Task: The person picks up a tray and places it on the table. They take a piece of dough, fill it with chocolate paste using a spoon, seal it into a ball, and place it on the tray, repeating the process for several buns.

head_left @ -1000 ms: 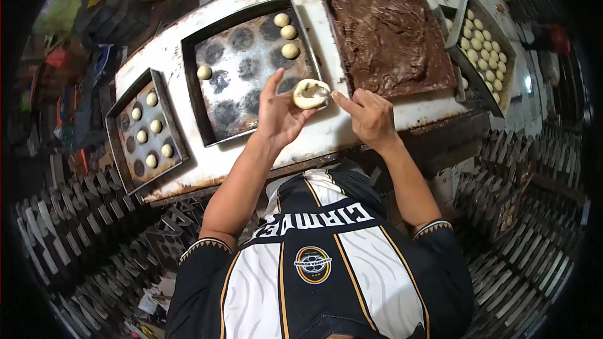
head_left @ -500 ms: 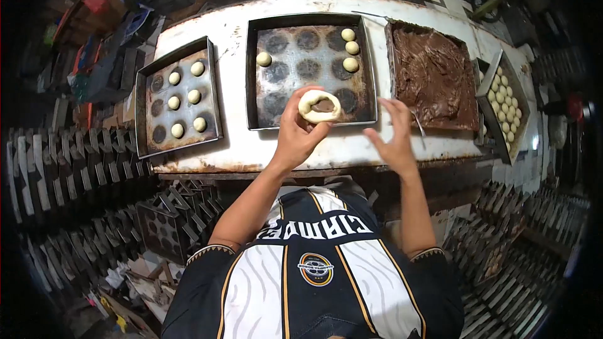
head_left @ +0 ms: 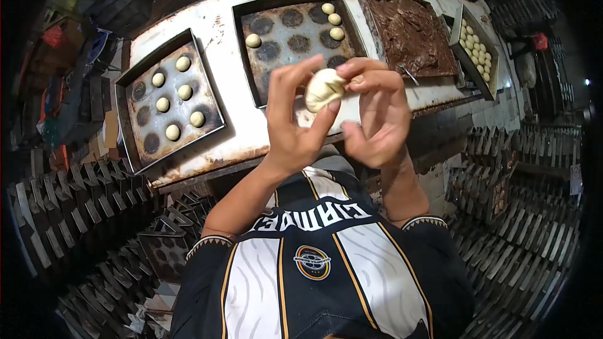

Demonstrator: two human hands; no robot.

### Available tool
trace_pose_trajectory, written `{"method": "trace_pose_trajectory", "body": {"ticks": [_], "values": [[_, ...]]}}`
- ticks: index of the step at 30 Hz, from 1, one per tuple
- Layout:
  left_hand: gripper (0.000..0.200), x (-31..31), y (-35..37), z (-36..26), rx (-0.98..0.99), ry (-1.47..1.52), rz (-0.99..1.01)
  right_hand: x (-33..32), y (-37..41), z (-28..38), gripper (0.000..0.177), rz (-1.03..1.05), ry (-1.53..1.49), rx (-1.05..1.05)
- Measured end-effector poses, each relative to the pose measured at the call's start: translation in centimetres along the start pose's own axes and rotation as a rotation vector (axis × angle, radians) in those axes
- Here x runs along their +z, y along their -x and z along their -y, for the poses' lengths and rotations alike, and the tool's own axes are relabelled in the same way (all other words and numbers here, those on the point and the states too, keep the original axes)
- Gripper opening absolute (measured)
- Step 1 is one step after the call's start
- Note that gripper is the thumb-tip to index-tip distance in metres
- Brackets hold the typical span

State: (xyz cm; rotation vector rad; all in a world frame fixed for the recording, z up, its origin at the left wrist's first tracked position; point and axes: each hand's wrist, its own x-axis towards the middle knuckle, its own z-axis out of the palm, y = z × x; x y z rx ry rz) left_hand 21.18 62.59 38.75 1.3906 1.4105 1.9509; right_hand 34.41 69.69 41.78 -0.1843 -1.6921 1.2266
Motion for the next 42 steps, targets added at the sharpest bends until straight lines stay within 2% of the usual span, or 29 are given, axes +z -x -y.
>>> {"method": "trace_pose_trajectory", "body": {"ticks": [1,2,3,6,7,9,10,12,13,14,15,17,18,19,20,21,23,24,26,27,29,30,31,33,35,37,38,39,42], "values": [[0.042,-0.4,-0.2,-0.3,-0.194,0.197,0.094,0.7,0.1,0.2,0.049,0.002,0.006,-0.060],[0.042,-0.5,-0.5,0.0,-0.423,0.495,0.128,0.3,0.7,-0.9,0.065,0.090,0.210,-0.132],[0.044,-0.6,-0.8,0.4,-0.653,0.790,0.160,-0.1,0.9,-1.8,0.061,0.099,0.481,-0.215],[0.047,0.1,-0.7,2.4,-0.421,0.638,0.218,-1.4,1.5,-3.1,0.038,0.044,0.507,-0.132],[0.046,-0.4,-0.7,2.3,-0.282,0.356,0.292,-2.3,1.4,-3.0,0.032,0.052,0.523,-0.117],[0.048,0.9,-0.5,2.0,-0.237,0.378,0.321,-3.5,1.7,-3.1,0.018,0.015,0.558,-0.055],[0.042,1.1,-0.5,2.8,-0.362,0.347,0.354,-3.9,2.1,-3.2,0.015,-0.031,0.574,-0.008],[0.028,3.6,-1.3,4.2,-0.361,0.234,0.307,-3.0,3.0,-3.4,0.028,-0.215,0.402,0.259],[0.024,5.6,-1.4,5.1,-0.384,0.215,0.242,-3.0,4.6,-5.3,0.037,-0.354,0.029,0.375],[0.022,7.3,-1.5,7.9,-0.127,0.010,0.223,-3.0,4.7,-4.9,0.041,-0.481,-0.259,0.501],[0.020,9.0,-1.3,8.1,-0.321,-0.006,0.205,-3.3,4.8,-4.5,0.045,-0.606,-0.553,0.624],[0.023,12.1,-0.2,11.1,-0.414,0.058,0.253,-6.6,7.2,-8.2,0.039,-0.789,-0.400,0.649],[0.032,13.1,0.2,13.8,-0.318,0.058,0.385,-9.1,9.1,-10.9,0.033,-0.868,-0.236,0.623],[0.042,13.7,1.9,17.4,-0.289,-0.138,0.447,-12.1,12.5,-14.1,0.031,-0.812,0.224,0.668],[0.045,13.8,2.0,20.1,-0.514,-0.093,0.471,-14.6,14.9,-16.3,0.030,-0.736,0.576,0.621],[0.048,13.7,1.6,22.2,-0.738,-0.048,0.489,-18.6,18.9,-18.9,0.030,-0.366,1.067,0.490],[0.049,13.9,-2.2,24.7,-0.720,-0.270,0.543,-24.1,23.0,-22.5,0.029,0.134,1.148,0.549],[0.047,14.7,-5.0,25.7,-0.711,-0.358,0.590,-24.7,22.8,-24.2,0.028,0.107,1.186,0.575],[0.048,16.9,-6.9,33.1,-0.365,-0.539,0.412,-23.9,21.6,-28.4,0.022,-0.014,1.213,0.563],[0.049,18.2,-7.4,37.0,-0.169,-0.651,0.283,-22.2,21.9,-29.1,0.021,0.018,1.252,0.680],[0.046,19.6,-9.2,38.5,-0.144,-0.816,0.343,-21.0,23.7,-27.1,0.023,0.219,0.980,0.494],[0.045,19.9,-9.2,39.5,-0.101,-0.916,0.376,-22.5,24.2,-25.3,0.025,0.426,0.949,0.546],[0.044,20.3,-8.6,40.5,-0.064,-1.008,0.407,-24.8,25.3,-24.9,0.023,0.444,1.004,0.488],[0.043,20.2,-8.5,43.3,-0.150,-0.858,0.405,-28.0,25.1,-26.3,0.022,0.313,1.159,0.568],[0.030,20.1,-9.0,43.3,-0.213,-0.637,0.266,-26.3,21.4,-28.4,0.023,0.078,1.248,0.589],[0.028,18.8,-8.7,42.4,-0.368,-0.468,0.160,-23.5,21.5,-27.2,0.022,0.165,1.039,0.531],[0.029,17.9,-8.4,41.0,-0.439,-0.440,0.156,-23.8,22.5,-25.3,0.024,0.325,0.992,0.483],[0.030,17.0,-8.2,38.9,-0.450,-0.419,0.156,-26.2,24.1,-25.4,0.022,0.447,0.923,0.534],[0.030,14.1,-6.1,31.9,-0.510,-0.306,0.135,-29.9,22.5,-24.7,0.014,0.154,1.250,0.575]]}}
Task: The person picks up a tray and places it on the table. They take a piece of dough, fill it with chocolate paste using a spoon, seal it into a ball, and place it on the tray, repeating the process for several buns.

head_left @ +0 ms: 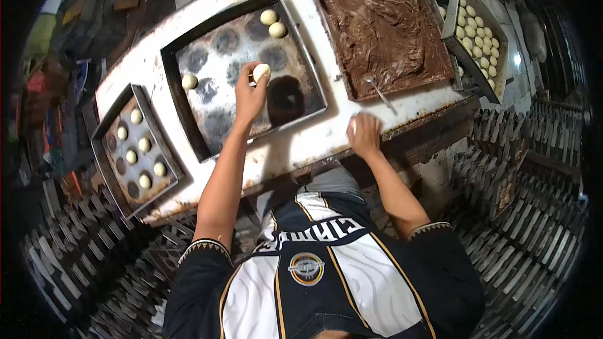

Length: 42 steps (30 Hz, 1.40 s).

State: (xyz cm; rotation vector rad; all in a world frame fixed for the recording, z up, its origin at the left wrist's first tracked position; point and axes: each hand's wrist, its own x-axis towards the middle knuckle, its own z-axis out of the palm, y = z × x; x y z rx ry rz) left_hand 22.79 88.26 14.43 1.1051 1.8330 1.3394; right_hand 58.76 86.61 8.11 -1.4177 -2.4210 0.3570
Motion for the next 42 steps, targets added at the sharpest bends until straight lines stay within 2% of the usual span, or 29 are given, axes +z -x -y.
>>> {"method": "trace_pose_trajectory", "body": {"ticks": [1,2,5,7,8,11,13,14,15,16,17,18,19,22,23,24,25,26,27,29,31,32,33,34,35,37,39,41,42], "values": [[0.031,-1.6,2.1,-0.3,-0.061,-0.005,0.009,0.0,-1.9,0.5,0.012,-0.082,0.058,0.081],[0.032,-2.7,4.3,-0.4,-0.102,0.086,0.029,1.1,-2.5,1.0,0.011,-0.133,0.010,0.052],[0.036,-8.3,11.3,0.0,-0.069,0.140,-0.047,4.4,1.4,-1.0,0.012,-0.023,-0.014,-0.262],[0.035,-12.4,16.4,0.0,-0.165,0.258,-0.103,3.2,3.1,-3.3,0.009,-0.032,-0.075,-0.293],[0.035,-15.0,18.9,-1.0,-0.247,0.284,-0.101,2.2,2.8,-3.1,0.008,-0.113,-0.041,-0.104],[0.033,-22.4,25.6,-0.1,-0.302,0.261,-0.143,1.7,1.6,-2.3,0.012,-0.109,-0.151,0.483],[0.032,-27.0,29.8,1.0,-0.349,0.365,-0.218,2.5,-0.5,5.4,0.019,0.296,-0.746,0.585],[0.032,-28.6,31.8,2.6,-0.336,0.371,-0.275,0.4,-2.6,18.5,0.017,0.386,-0.704,0.434],[0.032,-30.4,33.4,3.7,-0.316,0.456,-0.343,2.6,-4.1,25.0,0.010,0.316,-0.631,-0.090],[0.032,-32.0,34.4,4.4,-0.306,0.545,-0.409,-0.8,-6.1,37.2,0.012,0.374,-0.598,-0.291],[0.033,-33.5,35.5,5.0,-0.280,0.628,-0.483,-1.6,-7.5,45.9,0.015,0.332,-0.597,-0.483],[0.033,-35.1,36.4,4.9,-0.268,0.659,-0.535,0.8,-8.8,51.4,0.015,0.249,-0.712,-0.592],[0.033,-36.7,37.4,4.7,-0.246,0.650,-0.559,1.2,-10.7,58.4,0.016,0.092,-0.672,-0.862],[0.037,-40.7,40.5,4.3,-0.188,0.658,-0.649,9.8,-14.6,74.3,0.021,-0.206,-0.873,-1.139],[0.038,-41.4,41.7,3.9,-0.184,0.742,-0.672,14.8,-15.4,77.9,0.025,-0.157,-0.900,-1.160],[0.041,-42.3,43.0,3.5,-0.176,0.820,-0.693,20.1,-15.7,79.7,0.032,0.071,-0.856,-1.207],[0.043,-43.1,43.9,3.1,-0.166,0.897,-0.708,27.2,-16.6,79.8,0.041,0.416,-0.558,-1.245],[0.040,-43.7,44.6,2.4,-0.119,0.912,-0.745,28.4,-15.4,79.1,0.044,0.437,-0.422,-1.240],[0.038,-44.2,45.4,2.0,-0.165,0.771,-0.777,28.1,-13.9,78.1,0.047,0.449,-0.285,-1.226],[0.032,-44.6,46.4,1.1,-0.238,0.495,-0.821,26.7,-12.3,75.3,0.043,0.130,-0.547,-1.106],[0.029,-44.8,46.0,0.8,-0.322,0.508,-0.783,21.7,-10.4,69.9,0.033,0.146,-0.665,-0.942],[0.029,-44.5,45.1,1.1,-0.327,0.550,-0.742,19.2,-8.9,66.6,0.030,0.222,-0.702,-0.777],[0.029,-43.9,44.1,1.6,-0.338,0.591,-0.690,16.6,-7.2,63.3,0.030,0.290,-0.736,-0.599],[0.025,-42.7,42.4,2.7,-0.350,0.492,-0.632,13.2,-5.5,60.4,0.033,0.361,-0.758,-0.524],[0.024,-41.5,40.4,3.2,-0.354,0.125,-0.548,10.3,-3.8,57.8,0.037,0.421,-0.782,-0.441],[0.025,-37.6,35.8,1.5,-0.256,-0.020,-0.373,7.0,-0.1,53.2,0.041,0.466,-0.989,-0.372],[0.028,-31.7,32.6,-1.5,-0.090,-0.012,-0.109,4.3,2.2,50.0,0.045,0.528,-1.049,-0.406],[0.031,-26.5,30.4,-3.6,-0.028,-0.028,0.072,3.6,1.4,43.2,0.041,0.750,-1.216,-0.289],[0.032,-24.6,29.3,-3.5,-0.136,-0.002,0.230,1.7,1.2,40.5,0.033,0.639,-1.168,-0.103]]}}
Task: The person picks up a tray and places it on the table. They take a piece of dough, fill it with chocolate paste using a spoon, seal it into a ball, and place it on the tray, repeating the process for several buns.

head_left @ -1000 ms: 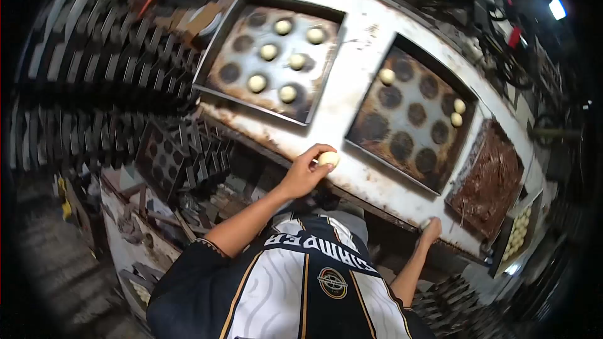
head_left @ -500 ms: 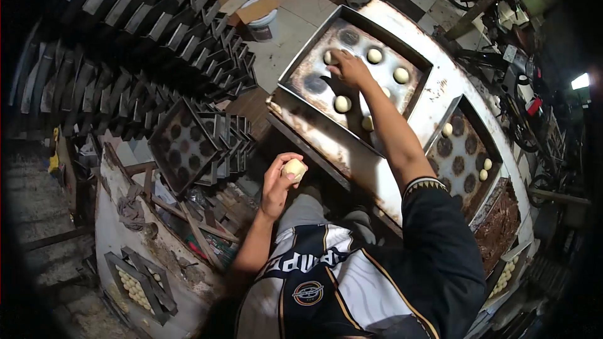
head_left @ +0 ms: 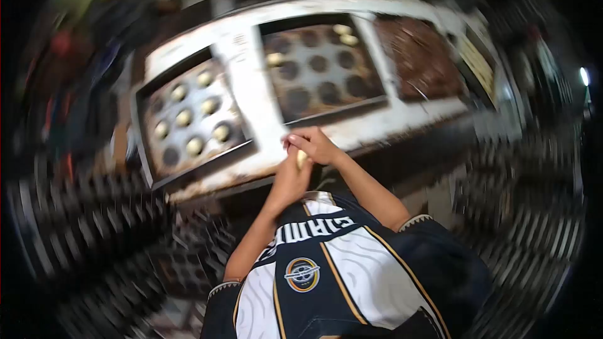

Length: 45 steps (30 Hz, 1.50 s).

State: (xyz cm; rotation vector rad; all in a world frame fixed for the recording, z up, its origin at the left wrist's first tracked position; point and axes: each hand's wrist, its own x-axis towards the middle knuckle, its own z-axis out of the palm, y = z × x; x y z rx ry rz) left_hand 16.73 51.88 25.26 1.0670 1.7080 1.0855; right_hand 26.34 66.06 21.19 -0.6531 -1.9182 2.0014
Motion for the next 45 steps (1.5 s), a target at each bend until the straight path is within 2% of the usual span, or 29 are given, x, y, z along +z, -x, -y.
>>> {"method": "trace_pose_trajectory", "body": {"ticks": [1,3,5,7,9,11,12,13,15,16,19,21,22,24,27,29,31,35,36,39,40,43,44,45], "values": [[0.031,1.0,-1.7,0.4,0.004,0.057,0.165,-2.4,2.1,3.1,0.024,-0.260,0.278,-0.139],[0.027,3.3,-4.1,2.0,0.042,0.124,0.302,-10.7,5.1,3.5,0.018,-0.632,0.925,-0.436],[0.020,5.4,-5.3,-0.4,-0.188,0.400,0.351,-18.2,8.3,2.3,0.012,-1.264,1.024,-0.447],[0.020,7.3,-6.8,-3.5,-0.472,0.592,0.372,-25.4,12.3,1.3,0.018,-1.645,1.312,0.055],[0.022,9.7,-8.9,-4.7,-0.372,0.339,0.411,-32.9,15.0,-4.5,0.026,-1.562,0.851,0.323],[0.022,12.2,-11.3,-5.6,-0.214,0.105,0.474,-37.6,15.0,-5.6,0.026,-1.335,0.673,0.396],[0.024,13.5,-12.5,-6.0,-0.291,0.133,0.492,-39.5,14.3,-6.0,0.022,-1.222,0.716,0.389],[0.023,15.0,-13.5,-6.2,-0.248,0.176,0.445,-41.3,13.6,-6.4,0.018,-1.105,0.754,0.384],[0.022,17.8,-14.8,-6.1,-0.178,0.250,0.355,-44.0,10.9,-6.4,0.015,-0.861,1.074,0.366],[0.021,18.9,-15.4,-7.5,-0.261,0.408,0.348,-44.5,10.4,-6.2,0.014,-0.722,1.223,0.357],[0.030,21.1,-16.6,-9.6,-0.275,0.308,0.323,-45.6,9.7,-2.0,0.016,-0.518,1.525,0.368],[0.034,21.5,-16.4,-9.7,-0.272,0.223,0.290,-46.0,11.5,2.1,0.011,-0.568,1.508,0.242],[0.033,21.7,-16.2,-9.5,-0.275,0.206,0.248,-46.8,12.3,2.3,0.013,-0.479,1.489,0.242],[0.034,22.5,-16.0,-8.9,-0.255,0.280,0.140,-48.3,13.6,1.4,0.019,-0.365,1.418,0.200],[0.036,22.8,-16.2,-8.5,-0.375,0.502,0.102,-50.0,14.3,-1.4,0.029,-0.287,1.326,0.098],[0.038,22.5,-16.6,-8.1,-0.312,0.352,0.096,-51.0,14.0,-1.9,0.034,-0.236,1.321,0.090],[0.041,22.4,-17.3,-7.8,-0.242,0.200,0.093,-52.1,13.4,-1.4,0.035,-0.126,1.283,0.162],[0.032,23.0,-18.3,-10.7,-0.197,0.424,-0.004,-54.8,11.5,-2.9,0.029,0.022,1.169,0.342],[0.028,23.1,-18.7,-11.5,-0.215,0.445,-0.003,-54.8,10.5,-0.9,0.025,0.115,1.114,0.315],[0.028,24.1,-19.9,-11.4,-0.182,0.340,-0.022,-58.2,8.6,-3.5,0.024,0.223,0.868,0.337],[0.027,24.4,-20.3,-11.7,-0.150,0.246,-0.036,-59.3,8.6,-5.5,0.020,0.206,0.794,0.322],[0.029,25.9,-21.7,-12.7,-0.118,0.199,0.014,-59.2,9.3,-2.9,0.023,0.107,0.329,0.769],[0.031,26.4,-22.0,-13.5,-0.111,0.147,0.054,-56.7,9.9,0.8,0.022,-0.024,0.188,0.877],[0.034,27.3,-22.4,-14.1,-0.051,0.148,0.081,-56.5,10.9,-0.3,0.021,-0.048,0.141,0.805]]}}
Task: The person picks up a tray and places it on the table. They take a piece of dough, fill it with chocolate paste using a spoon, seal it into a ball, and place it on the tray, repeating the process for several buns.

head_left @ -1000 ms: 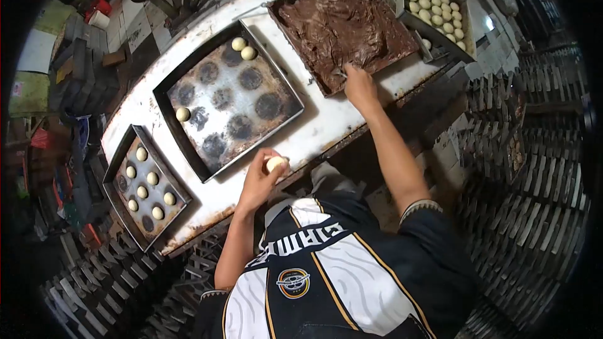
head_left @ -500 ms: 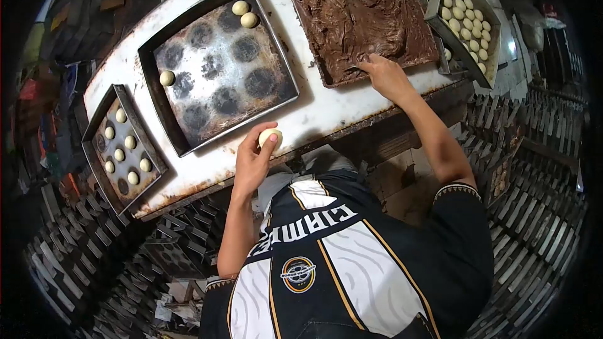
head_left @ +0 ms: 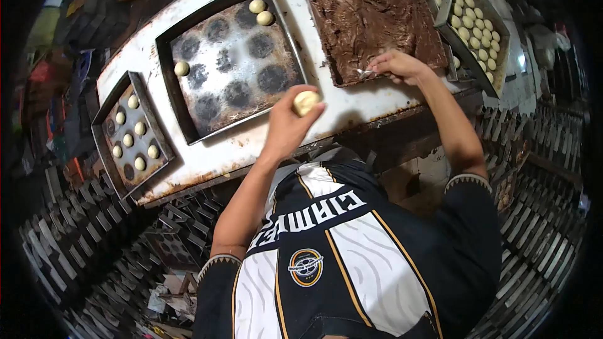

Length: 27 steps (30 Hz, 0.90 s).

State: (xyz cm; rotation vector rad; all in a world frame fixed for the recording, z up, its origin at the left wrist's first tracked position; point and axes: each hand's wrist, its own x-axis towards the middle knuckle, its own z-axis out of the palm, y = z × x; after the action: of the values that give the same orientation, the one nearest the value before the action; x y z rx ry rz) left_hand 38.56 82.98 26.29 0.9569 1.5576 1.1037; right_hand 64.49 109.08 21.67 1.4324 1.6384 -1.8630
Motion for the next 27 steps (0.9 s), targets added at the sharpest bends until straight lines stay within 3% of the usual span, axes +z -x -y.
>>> {"method": "trace_pose_trajectory", "body": {"ticks": [2,4,6,8,10,12,14,16,18,19,20,22,24,26,27], "values": [[0.039,2.9,-1.5,2.0,0.074,0.026,0.006,3.6,3.3,0.7,0.021,-0.073,-0.220,-0.233],[0.030,6.7,-2.3,1.6,-0.094,0.380,0.029,9.0,4.4,1.1,0.021,-0.482,0.005,-0.707],[0.023,10.3,-1.4,0.8,0.082,0.326,-0.132,14.6,6.3,4.3,0.023,-0.840,-0.004,-0.840],[0.024,10.3,-0.3,-2.3,0.136,0.354,-0.232,14.2,6.5,6.4,0.025,-1.093,0.226,-1.183],[0.026,9.1,0.5,-5.8,0.085,0.361,-0.251,13.3,8.9,7.7,0.027,-1.134,0.379,-1.150],[0.034,8.3,-0.4,-4.8,0.088,0.550,-0.213,13.0,10.1,7.6,0.028,-1.161,0.497,-1.181],[0.042,6.4,-2.4,-6.3,-0.062,0.811,-0.329,12.7,10.6,7.0,0.032,-1.175,0.645,-1.203],[0.061,3.1,-4.6,-5.4,-0.129,1.054,-0.157,13.2,10.7,6.3,0.035,-1.143,0.762,-1.187],[0.075,0.5,-3.3,-6.7,-0.369,1.054,0.063,14.6,9.1,4.8,0.040,-1.087,0.810,-1.164],[0.082,-0.9,-3.0,-6.1,-0.380,0.954,0.092,15.5,8.3,4.1,0.041,-1.059,0.811,-1.162],[0.079,-1.8,-2.7,-6.8,-0.477,0.997,-0.004,16.2,7.7,4.1,0.042,-1.032,0.812,-1.172],[0.079,-5.0,-2.6,-3.1,-0.511,1.110,0.027,17.4,7.4,4.5,0.042,-1.012,0.841,-1.210],[0.078,-6.3,-1.3,-0.4,-0.323,1.046,-0.087,17.6,6.4,4.0,0.036,-1.023,0.877,-1.185],[0.074,-7.2,-0.2,0.0,-0.224,1.117,-0.295,16.5,4.7,3.0,0.028,-1.077,0.817,-1.000],[0.070,-8.0,0.5,0.2,-0.197,1.118,-0.228,15.8,3.7,1.9,0.030,-1.103,0.880,-0.793]]}}
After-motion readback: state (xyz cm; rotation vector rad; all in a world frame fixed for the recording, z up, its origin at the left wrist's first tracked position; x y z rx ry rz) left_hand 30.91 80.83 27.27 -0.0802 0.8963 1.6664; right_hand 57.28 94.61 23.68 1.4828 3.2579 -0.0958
